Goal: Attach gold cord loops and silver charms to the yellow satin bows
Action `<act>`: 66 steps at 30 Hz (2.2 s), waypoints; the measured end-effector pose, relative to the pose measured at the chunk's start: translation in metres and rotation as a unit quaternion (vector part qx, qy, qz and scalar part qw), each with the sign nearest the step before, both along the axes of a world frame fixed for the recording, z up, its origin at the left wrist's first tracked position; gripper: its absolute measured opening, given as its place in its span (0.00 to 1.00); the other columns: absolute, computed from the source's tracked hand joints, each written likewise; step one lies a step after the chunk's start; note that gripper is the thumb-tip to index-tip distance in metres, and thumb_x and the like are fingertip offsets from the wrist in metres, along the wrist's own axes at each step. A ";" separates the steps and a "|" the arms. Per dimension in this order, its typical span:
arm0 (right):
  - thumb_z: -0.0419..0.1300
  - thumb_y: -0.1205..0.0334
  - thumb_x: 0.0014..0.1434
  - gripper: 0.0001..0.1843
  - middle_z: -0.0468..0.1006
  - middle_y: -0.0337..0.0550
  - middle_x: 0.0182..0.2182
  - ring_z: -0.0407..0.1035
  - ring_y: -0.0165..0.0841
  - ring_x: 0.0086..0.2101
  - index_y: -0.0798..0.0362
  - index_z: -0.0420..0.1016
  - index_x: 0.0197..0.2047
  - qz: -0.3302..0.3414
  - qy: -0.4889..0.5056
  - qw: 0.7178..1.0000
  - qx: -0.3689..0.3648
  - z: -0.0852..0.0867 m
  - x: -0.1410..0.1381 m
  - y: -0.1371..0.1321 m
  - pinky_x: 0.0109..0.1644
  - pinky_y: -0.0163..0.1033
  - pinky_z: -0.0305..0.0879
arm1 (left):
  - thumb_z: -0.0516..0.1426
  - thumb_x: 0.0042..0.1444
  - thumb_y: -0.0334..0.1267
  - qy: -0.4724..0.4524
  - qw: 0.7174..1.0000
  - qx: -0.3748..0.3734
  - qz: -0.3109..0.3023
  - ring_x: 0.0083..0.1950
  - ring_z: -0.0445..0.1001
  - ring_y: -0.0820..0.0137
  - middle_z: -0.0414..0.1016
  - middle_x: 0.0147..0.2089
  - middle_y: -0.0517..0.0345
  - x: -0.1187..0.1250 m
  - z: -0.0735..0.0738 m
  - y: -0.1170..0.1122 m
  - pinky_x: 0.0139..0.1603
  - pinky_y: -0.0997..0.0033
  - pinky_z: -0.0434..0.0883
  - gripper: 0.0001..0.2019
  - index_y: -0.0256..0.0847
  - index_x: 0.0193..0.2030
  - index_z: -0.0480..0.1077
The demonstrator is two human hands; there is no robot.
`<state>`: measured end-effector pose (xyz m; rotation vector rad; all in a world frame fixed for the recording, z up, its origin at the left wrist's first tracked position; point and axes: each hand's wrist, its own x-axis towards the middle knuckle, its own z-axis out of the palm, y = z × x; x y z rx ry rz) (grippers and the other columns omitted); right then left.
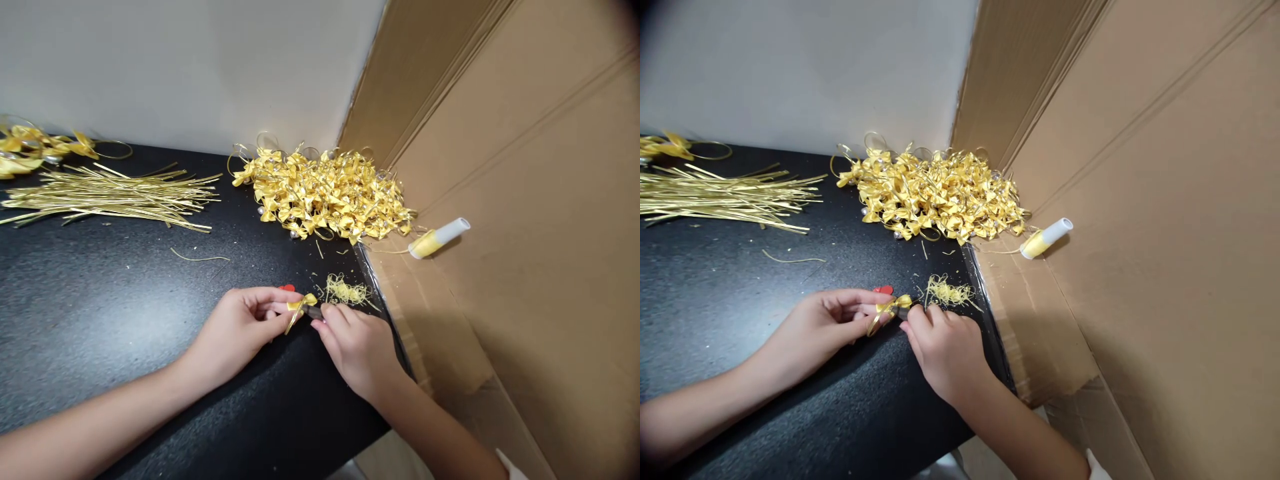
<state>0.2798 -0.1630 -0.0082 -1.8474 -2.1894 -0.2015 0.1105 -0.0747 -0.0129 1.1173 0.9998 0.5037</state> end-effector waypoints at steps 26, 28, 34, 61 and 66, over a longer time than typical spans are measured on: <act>0.50 0.56 0.65 0.11 0.77 0.36 0.23 0.71 0.29 0.21 0.53 0.68 0.40 -0.101 0.266 0.956 -0.075 -0.004 0.001 -0.021 0.25 0.31 0.56 | 0.63 0.51 0.43 0.013 0.994 0.099 -0.046 0.32 0.75 0.70 0.82 0.34 0.56 -0.002 -0.007 -0.006 0.32 0.75 0.70 0.17 0.41 0.47 0.78; 0.49 0.57 0.65 0.10 0.76 0.36 0.23 0.69 0.29 0.21 0.52 0.68 0.40 -0.100 0.307 0.943 -0.082 -0.004 0.000 -0.021 0.25 0.31 0.55 | 0.63 0.51 0.44 0.002 0.993 0.105 -0.050 0.34 0.76 0.69 0.82 0.36 0.55 -0.001 -0.005 -0.007 0.34 0.75 0.71 0.14 0.42 0.44 0.79; 0.50 0.58 0.65 0.09 0.75 0.37 0.25 0.68 0.29 0.23 0.52 0.68 0.39 -0.086 0.342 0.931 -0.094 -0.005 -0.004 -0.018 0.28 0.31 0.57 | 0.64 0.50 0.43 -0.008 0.993 0.107 -0.040 0.28 0.74 0.72 0.83 0.34 0.57 0.000 -0.002 -0.009 0.29 0.77 0.69 0.10 0.43 0.37 0.81; 0.50 0.57 0.65 0.10 0.76 0.36 0.24 0.69 0.28 0.23 0.51 0.68 0.39 -0.084 0.316 0.942 -0.078 -0.005 -0.007 -0.018 0.27 0.31 0.56 | 0.64 0.50 0.42 -0.016 0.993 0.106 -0.055 0.33 0.78 0.69 0.83 0.33 0.57 0.001 0.000 -0.005 0.33 0.77 0.73 0.08 0.43 0.34 0.81; 0.49 0.57 0.66 0.11 0.76 0.37 0.24 0.70 0.28 0.22 0.51 0.68 0.38 -0.082 0.308 0.945 -0.069 -0.005 -0.008 -0.017 0.26 0.31 0.55 | 0.64 0.50 0.44 -0.014 0.993 0.101 -0.057 0.34 0.78 0.67 0.83 0.34 0.55 0.001 0.000 -0.005 0.35 0.75 0.74 0.09 0.42 0.33 0.80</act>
